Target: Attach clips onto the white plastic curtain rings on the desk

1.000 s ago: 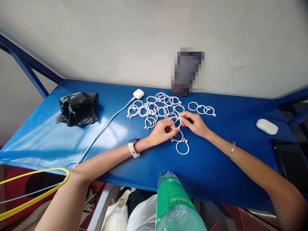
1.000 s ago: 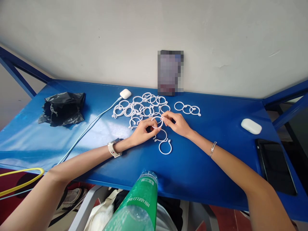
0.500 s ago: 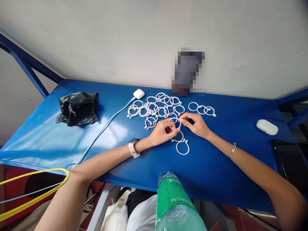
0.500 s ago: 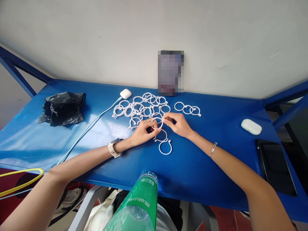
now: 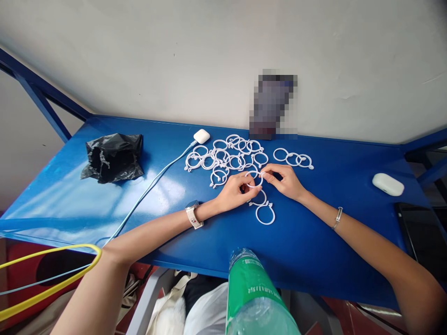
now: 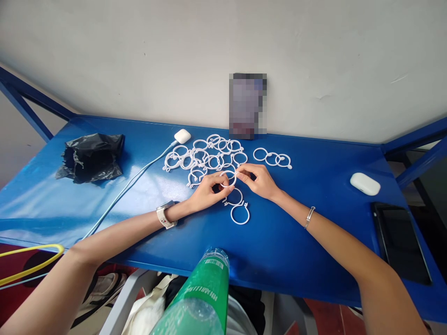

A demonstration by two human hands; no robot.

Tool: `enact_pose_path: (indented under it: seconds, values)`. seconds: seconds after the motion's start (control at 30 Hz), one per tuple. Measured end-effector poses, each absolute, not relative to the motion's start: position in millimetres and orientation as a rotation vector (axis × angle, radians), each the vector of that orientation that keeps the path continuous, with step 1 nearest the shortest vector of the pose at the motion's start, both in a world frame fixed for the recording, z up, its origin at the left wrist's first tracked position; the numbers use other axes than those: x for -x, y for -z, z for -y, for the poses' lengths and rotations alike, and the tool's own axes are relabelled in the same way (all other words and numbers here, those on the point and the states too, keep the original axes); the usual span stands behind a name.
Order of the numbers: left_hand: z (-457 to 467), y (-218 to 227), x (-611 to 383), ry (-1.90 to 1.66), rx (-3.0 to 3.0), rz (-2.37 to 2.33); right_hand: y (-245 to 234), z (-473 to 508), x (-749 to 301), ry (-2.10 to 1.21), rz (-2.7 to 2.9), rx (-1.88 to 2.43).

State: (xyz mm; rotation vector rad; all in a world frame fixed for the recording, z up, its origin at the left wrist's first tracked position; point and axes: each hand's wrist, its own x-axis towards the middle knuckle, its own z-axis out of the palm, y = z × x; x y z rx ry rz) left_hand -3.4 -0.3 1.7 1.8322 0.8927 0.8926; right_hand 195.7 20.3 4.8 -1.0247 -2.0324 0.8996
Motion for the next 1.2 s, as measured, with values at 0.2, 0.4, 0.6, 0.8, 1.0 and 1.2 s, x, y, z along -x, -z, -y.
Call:
enact_pose_path:
  seconds: [0.2,0.4,0.6,0.8,1.0,1.2]
  values:
    - [0.8,0.0,4.2,-0.885,-1.824,-0.87,-3.5,-17.9,-195.6,-0.963,1.888,1.051]
    - [2.8,1.2,6.3,-0.884,-1.817,-0.813,1.1,-20.1,-195.0,-1.022,1.582,1.056]
    - [2.4,-0.7,6.2,-0.863,-1.827,-0.844,3.6,-28.1,-196.7,-1.043,1.345,1.057]
    - [1.1,-1.5,4.7,-0.766,-1.997,-0.784,3.5,-30.0,-197.0,-1.027,1.339,1.081]
    - [1.7,-2.3,5.0,-0.681,-2.097,-0.771,3.6,-24.3,-195.8,-0.966,1.525,1.075]
    - [1.9,-1.7,4.9,-0.635,-2.191,-0.772,0.4,-20.6,-194.8,-0.808,1.799,1.175]
